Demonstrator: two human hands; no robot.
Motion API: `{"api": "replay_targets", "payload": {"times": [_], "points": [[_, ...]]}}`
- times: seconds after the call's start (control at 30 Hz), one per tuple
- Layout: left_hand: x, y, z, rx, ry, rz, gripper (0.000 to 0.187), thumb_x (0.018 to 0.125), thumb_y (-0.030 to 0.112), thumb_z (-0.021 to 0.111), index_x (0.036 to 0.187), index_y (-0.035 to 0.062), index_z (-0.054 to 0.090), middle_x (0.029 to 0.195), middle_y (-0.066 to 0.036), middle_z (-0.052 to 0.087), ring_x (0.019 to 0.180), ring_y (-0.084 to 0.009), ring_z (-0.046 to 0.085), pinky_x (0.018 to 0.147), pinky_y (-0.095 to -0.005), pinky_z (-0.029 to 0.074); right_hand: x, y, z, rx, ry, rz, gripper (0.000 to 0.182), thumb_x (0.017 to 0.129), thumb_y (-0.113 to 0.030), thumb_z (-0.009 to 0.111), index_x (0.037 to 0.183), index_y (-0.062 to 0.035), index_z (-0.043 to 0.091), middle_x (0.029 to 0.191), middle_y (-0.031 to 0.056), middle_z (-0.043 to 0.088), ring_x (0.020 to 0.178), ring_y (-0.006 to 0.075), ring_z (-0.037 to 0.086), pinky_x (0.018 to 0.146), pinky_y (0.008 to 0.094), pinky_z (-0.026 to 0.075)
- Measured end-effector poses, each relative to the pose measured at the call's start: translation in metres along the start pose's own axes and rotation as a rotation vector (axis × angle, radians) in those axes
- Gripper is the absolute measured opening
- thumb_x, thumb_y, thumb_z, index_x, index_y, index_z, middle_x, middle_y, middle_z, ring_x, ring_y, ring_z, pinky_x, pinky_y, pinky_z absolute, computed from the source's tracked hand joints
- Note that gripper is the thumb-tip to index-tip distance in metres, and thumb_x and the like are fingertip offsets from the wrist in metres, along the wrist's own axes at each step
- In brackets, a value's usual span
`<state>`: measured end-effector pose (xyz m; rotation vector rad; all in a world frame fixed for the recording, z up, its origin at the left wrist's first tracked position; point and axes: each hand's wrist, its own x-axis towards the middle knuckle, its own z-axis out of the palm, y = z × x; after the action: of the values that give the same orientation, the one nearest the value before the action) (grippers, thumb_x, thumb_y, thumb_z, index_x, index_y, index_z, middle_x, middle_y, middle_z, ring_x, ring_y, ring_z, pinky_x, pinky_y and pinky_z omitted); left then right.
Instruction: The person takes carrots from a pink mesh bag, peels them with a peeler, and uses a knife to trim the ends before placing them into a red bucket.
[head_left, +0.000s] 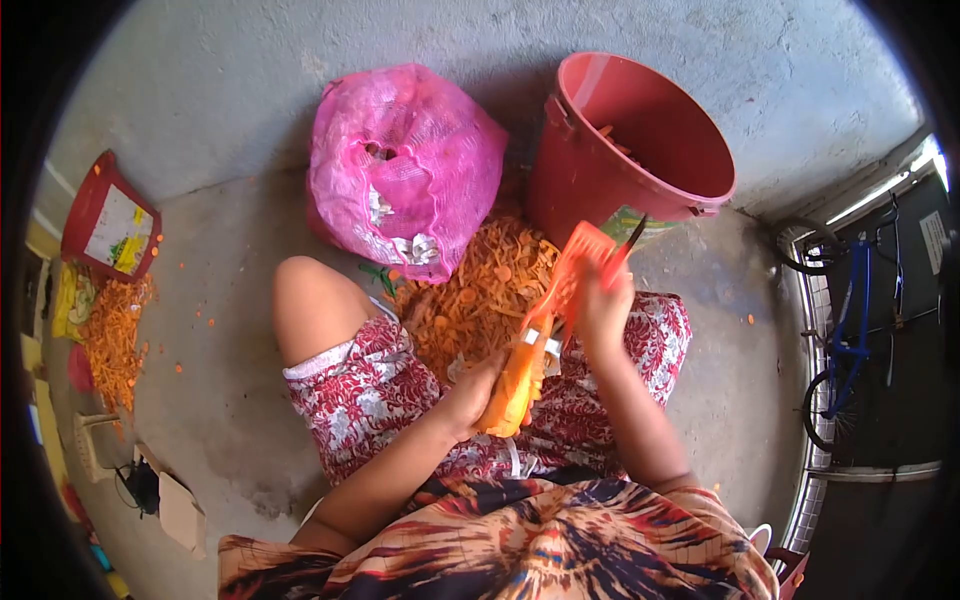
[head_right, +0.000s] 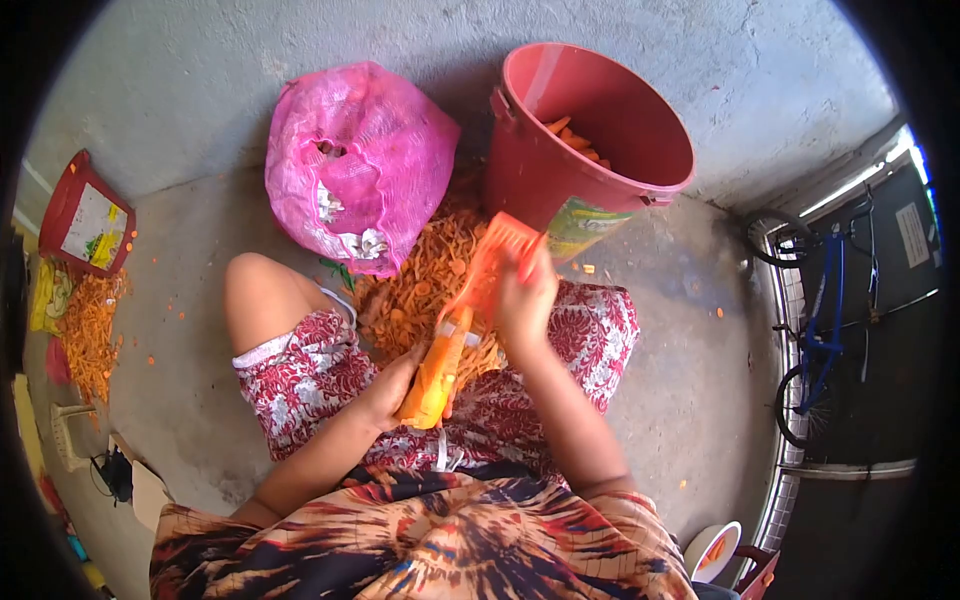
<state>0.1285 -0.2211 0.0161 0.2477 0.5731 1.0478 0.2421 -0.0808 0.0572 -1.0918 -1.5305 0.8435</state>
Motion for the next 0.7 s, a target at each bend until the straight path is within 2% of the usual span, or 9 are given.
{"api": "replay_targets", "payload": {"times": [0.03, 0.07, 0.13, 0.33, 0.37, 0.5, 0.63, 0.67, 0.7], "points": [[-0.001, -0.002, 0.001, 0.003, -0.022, -0.010, 0.047, 0.086, 0.048, 0.034, 0.102, 0.0055, 0.046, 0.079, -0.013, 0.057, 0.062, -0.0224, 0.060, 0.049, -0.0332, 0.051, 0.018, 0.003, -0.003, 0.039, 0.067, 0.105, 0.005, 0.083, -0.005, 0.049, 0.086, -0.0019, 0.052, 0.067, 0.0010, 0.054, 0.056, 0.0077, 0.047, 0.050, 0.0220, 0.040], [-0.001, -0.002, 0.001, 0.012, -0.049, -0.017, 0.048, 0.086, 0.049, 0.034, 0.102, 0.0058, 0.046, 0.079, -0.013, 0.056, 0.063, -0.0225, 0.060, 0.050, -0.0332, 0.051, 0.033, 0.009, -0.005, 0.010, 0.176, 0.050, 0.008, 0.085, -0.010, 0.049, 0.084, -0.0021, 0.050, 0.064, -0.0005, 0.052, 0.054, 0.0059, 0.044, 0.048, 0.0214, 0.037], [0.000, 0.001, 0.000, -0.020, -0.058, -0.023, 0.047, 0.086, 0.048, 0.034, 0.103, 0.0053, 0.046, 0.080, -0.014, 0.056, 0.066, -0.0234, 0.060, 0.052, -0.0342, 0.051, 0.046, 0.003, -0.013, 0.104, 0.166, 0.124, 0.008, 0.085, -0.010, 0.048, 0.083, -0.0024, 0.049, 0.062, -0.0013, 0.050, 0.053, 0.0056, 0.043, 0.048, 0.0209, 0.036], [0.000, 0.005, -0.006, -0.108, -0.021, -0.043, 0.049, 0.087, 0.045, 0.032, 0.102, 0.0012, 0.048, 0.082, -0.015, 0.057, 0.070, -0.0249, 0.060, 0.055, -0.0357, 0.051, -0.009, -0.011, -0.001, 0.129, -0.110, 0.071, 0.007, 0.083, -0.007, 0.048, 0.086, -0.0021, 0.051, 0.066, -0.0006, 0.052, 0.053, 0.0050, 0.046, 0.044, 0.0197, 0.037], [0.001, 0.005, -0.005, -0.104, -0.011, -0.023, 0.050, 0.087, 0.046, 0.032, 0.101, 0.0008, 0.048, 0.082, -0.015, 0.057, 0.070, -0.0249, 0.060, 0.055, -0.0352, 0.051, -0.020, -0.020, 0.004, 0.246, -0.134, 0.159, 0.009, 0.084, -0.006, 0.048, 0.089, -0.0009, 0.051, 0.070, 0.0010, 0.054, 0.057, 0.0055, 0.048, 0.049, 0.0202, 0.040], [0.005, 0.000, -0.004, -0.054, 0.064, 0.094, 0.050, 0.087, 0.046, 0.031, 0.102, 0.0008, 0.048, 0.081, -0.015, 0.058, 0.069, -0.0245, 0.060, 0.056, -0.0337, 0.050, -0.036, -0.019, 0.007, 0.014, -0.204, 0.093, 0.011, 0.084, -0.008, 0.048, 0.090, 0.0005, 0.052, 0.074, 0.0028, 0.055, 0.066, 0.0077, 0.050, 0.060, 0.0224, 0.043], [0.000, 0.001, 0.000, 0.094, 0.018, 0.110, 0.047, 0.088, 0.043, 0.030, 0.102, 0.0024, 0.048, 0.080, -0.014, 0.058, 0.068, -0.0238, 0.059, 0.059, -0.0339, 0.050, -0.017, -0.008, 0.003, -0.207, -0.102, -0.055, 0.006, 0.081, -0.006, 0.051, 0.085, -0.0025, 0.053, 0.070, 0.0046, 0.055, 0.061, 0.0098, 0.050, 0.054, 0.0223, 0.041], [0.000, 0.000, -0.001, 0.102, 0.025, 0.129, 0.045, 0.089, 0.042, 0.030, 0.102, 0.0028, 0.048, 0.081, -0.014, 0.058, 0.067, -0.0235, 0.059, 0.059, -0.0337, 0.049, 0.003, 0.002, 0.004, -0.095, 0.046, -0.191, 0.008, 0.081, -0.006, 0.052, 0.076, -0.0019, 0.046, 0.057, 0.0065, 0.048, 0.050, 0.0101, 0.045, 0.045, 0.0260, 0.039], [0.000, -0.004, -0.001, 0.109, 0.033, 0.147, 0.044, 0.089, 0.042, 0.030, 0.102, 0.0032, 0.047, 0.081, -0.014, 0.058, 0.066, -0.0233, 0.059, 0.059, -0.0336, 0.049, 0.018, 0.004, 0.001, -0.096, 0.120, -0.083, 0.007, 0.082, -0.007, 0.050, 0.078, -0.0021, 0.047, 0.060, 0.0044, 0.049, 0.051, 0.0089, 0.044, 0.045, 0.0246, 0.039]]}}
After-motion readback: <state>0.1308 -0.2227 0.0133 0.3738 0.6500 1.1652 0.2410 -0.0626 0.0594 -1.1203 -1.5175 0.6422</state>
